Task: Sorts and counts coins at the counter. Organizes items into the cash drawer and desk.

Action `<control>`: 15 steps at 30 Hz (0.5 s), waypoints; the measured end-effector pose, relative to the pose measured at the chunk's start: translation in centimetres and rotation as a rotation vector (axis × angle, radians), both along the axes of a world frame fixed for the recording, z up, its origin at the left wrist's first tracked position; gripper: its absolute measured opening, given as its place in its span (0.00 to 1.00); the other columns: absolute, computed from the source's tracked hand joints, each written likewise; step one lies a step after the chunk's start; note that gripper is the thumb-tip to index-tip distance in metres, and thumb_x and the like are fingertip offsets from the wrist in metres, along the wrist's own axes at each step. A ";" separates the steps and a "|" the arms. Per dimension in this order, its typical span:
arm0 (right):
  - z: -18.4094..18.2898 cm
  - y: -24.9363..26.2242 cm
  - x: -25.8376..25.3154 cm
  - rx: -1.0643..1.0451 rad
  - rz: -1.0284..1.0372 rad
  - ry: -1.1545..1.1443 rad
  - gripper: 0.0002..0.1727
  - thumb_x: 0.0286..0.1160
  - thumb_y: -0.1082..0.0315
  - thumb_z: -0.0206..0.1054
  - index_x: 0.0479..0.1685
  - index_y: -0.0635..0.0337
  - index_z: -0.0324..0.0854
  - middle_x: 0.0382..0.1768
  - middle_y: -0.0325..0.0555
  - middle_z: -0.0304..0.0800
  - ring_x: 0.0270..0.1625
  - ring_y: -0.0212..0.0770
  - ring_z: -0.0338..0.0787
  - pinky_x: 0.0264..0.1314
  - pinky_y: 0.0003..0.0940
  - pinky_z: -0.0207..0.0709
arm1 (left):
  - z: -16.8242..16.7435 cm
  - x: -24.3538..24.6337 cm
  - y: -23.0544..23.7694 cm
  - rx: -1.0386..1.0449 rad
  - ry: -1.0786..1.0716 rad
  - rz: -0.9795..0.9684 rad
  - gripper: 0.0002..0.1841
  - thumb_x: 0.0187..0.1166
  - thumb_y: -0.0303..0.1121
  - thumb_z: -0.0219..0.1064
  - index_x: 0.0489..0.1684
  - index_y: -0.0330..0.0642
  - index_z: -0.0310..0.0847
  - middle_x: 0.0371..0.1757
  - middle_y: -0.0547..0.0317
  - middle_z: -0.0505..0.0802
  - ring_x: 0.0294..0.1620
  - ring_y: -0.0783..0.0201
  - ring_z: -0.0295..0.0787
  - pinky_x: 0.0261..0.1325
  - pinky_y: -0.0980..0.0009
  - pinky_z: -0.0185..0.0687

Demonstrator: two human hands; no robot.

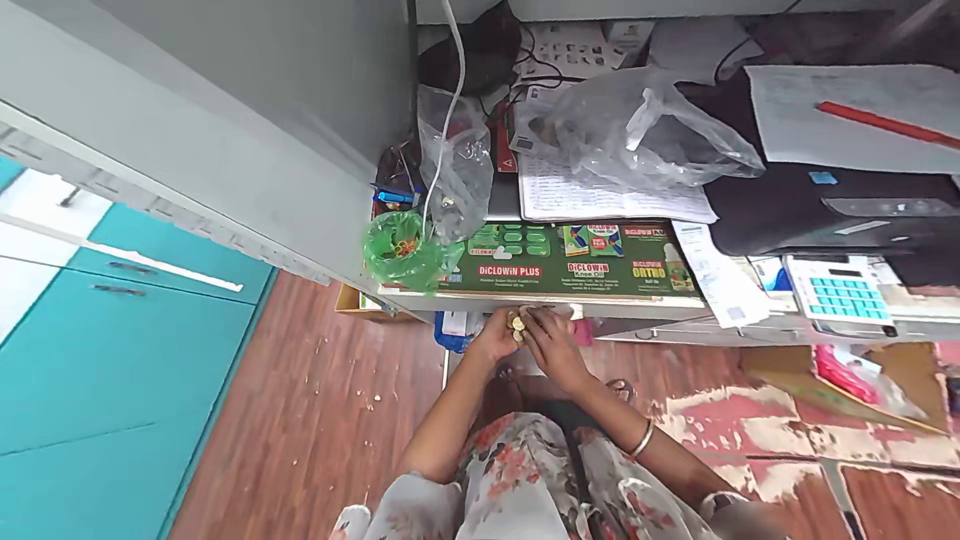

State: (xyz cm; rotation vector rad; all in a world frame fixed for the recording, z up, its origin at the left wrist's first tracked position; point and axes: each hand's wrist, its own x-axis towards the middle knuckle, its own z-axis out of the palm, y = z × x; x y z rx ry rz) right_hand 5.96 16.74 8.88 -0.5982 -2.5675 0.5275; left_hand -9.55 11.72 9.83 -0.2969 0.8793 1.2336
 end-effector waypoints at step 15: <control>2.4 -0.3 4.5 0.107 0.009 -0.015 0.17 0.85 0.61 0.60 0.65 0.53 0.87 0.65 0.50 0.90 0.66 0.54 0.89 0.66 0.60 0.78 | 2.5 2.9 0.4 0.057 -0.046 -0.011 0.26 0.92 0.41 0.37 0.45 0.38 0.83 0.33 0.52 0.92 0.31 0.61 0.91 0.35 0.67 0.89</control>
